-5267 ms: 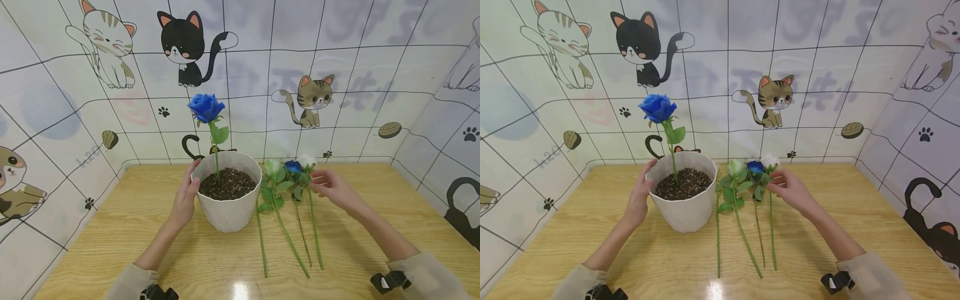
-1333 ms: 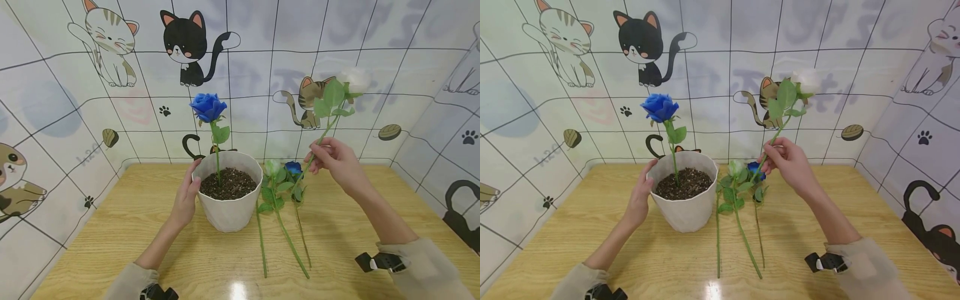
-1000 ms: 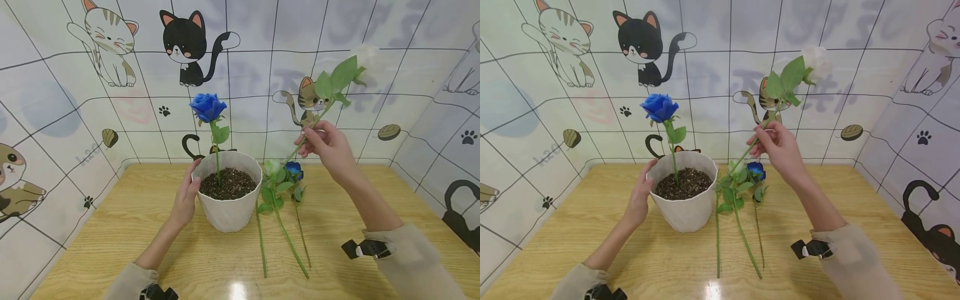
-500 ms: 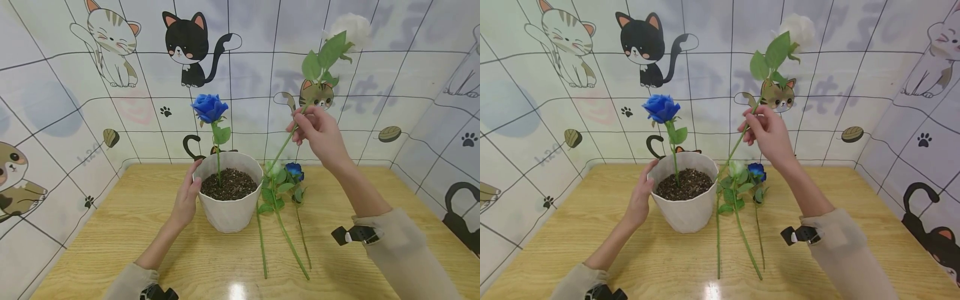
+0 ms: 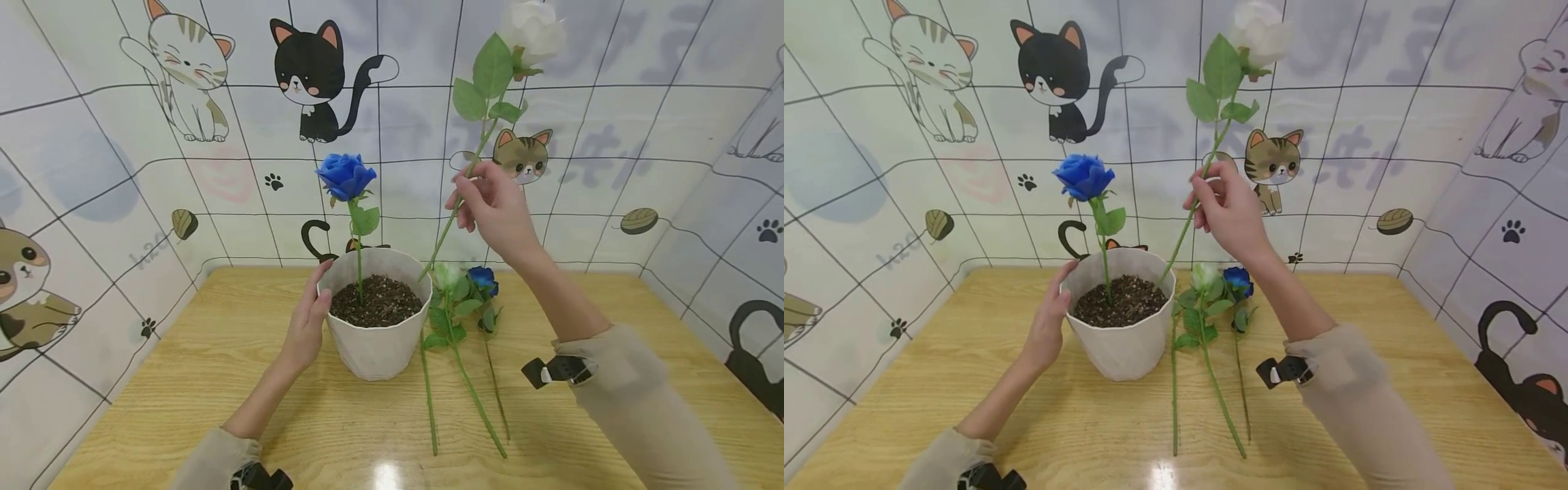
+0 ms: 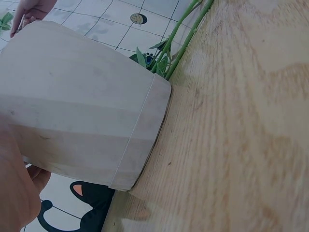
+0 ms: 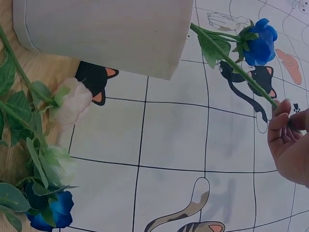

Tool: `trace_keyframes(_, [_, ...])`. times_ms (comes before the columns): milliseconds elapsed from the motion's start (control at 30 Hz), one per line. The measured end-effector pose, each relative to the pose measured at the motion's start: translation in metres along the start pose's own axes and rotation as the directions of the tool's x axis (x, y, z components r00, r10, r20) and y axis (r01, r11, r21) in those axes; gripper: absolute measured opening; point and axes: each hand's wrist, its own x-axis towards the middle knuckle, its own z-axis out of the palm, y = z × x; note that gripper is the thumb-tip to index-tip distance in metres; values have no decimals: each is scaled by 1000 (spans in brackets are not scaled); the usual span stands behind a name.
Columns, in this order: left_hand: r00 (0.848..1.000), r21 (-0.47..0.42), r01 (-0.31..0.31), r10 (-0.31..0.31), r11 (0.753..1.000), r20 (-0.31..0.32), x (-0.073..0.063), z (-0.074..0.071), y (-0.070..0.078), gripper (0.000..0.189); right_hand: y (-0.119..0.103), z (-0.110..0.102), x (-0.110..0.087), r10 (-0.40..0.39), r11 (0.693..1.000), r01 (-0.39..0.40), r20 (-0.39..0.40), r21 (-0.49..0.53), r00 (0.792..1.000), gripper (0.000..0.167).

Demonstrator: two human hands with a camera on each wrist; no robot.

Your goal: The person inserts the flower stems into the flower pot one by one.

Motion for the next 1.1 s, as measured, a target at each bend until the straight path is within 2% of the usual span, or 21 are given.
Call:
trace_keyframes(600, [1000, -3, 11, -11, 1000, -2, 0, -1, 0, 52, 14, 38, 6, -89, 992, 90, 11, -92, 996, 19])
trace_keyframes(900, [1000, -15, 1, -1, 1000, 4, 1, 0, 0, 53, 16, 52, 6, -39, 998, 41, 39, -48, 998, 24])
trace_keyframes(1100, [1000, -13, 5, -5, 1000, 8, 1, 0, 0, 53, 21, 57, 8, -67, 994, 70, 43, -83, 997, 26])
